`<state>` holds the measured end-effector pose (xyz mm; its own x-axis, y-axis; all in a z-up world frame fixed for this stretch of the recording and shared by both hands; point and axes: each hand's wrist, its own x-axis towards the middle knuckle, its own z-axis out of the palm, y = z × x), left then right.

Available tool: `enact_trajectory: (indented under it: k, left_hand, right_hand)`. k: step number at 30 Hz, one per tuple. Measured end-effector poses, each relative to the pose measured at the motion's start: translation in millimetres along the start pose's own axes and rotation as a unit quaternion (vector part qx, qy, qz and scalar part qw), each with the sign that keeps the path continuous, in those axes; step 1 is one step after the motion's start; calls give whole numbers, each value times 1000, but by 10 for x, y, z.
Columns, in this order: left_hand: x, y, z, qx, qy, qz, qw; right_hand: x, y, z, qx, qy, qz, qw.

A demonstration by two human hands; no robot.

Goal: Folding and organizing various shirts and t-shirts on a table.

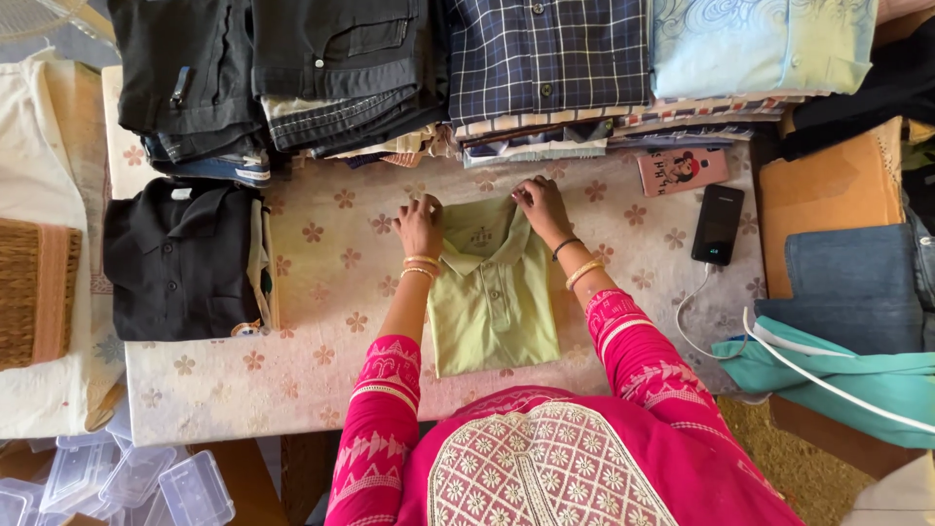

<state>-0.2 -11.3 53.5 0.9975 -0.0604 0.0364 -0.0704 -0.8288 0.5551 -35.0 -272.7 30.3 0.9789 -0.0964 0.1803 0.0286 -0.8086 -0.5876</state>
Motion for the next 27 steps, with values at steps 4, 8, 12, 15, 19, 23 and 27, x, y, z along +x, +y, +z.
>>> enact_trajectory:
  k: [4,8,12,15,19,23,27]
  left_hand:
    - [17,-708,535,-188,76,-54,978]
    - [-157,-763,261,-197,56,35,978]
    - [-258,-562,-55,-105,60,151,981]
    - [-240,-578,-22,-75,18,109,991]
    - [-145,-791,171,-49,-30,99,993]
    - [-152,-551,-120,-82,-25,126,988]
    - [-201,-692,27,-67,-35,103,992]
  right_hand:
    - [-63,-150,-187,225,13,64,972]
    - [-361,-424,-495,143,86,74,983]
    - [-783,-607,-580,40,62,58,996]
    - [-985,-664,-486,-36,59,12,998]
    - [-1063,-615,-434,-56,35,-7,998]
    - [-1048,-612,-433,-93,15,-3,996]
    - [-1091,-645,-379,-86,13,13,996]
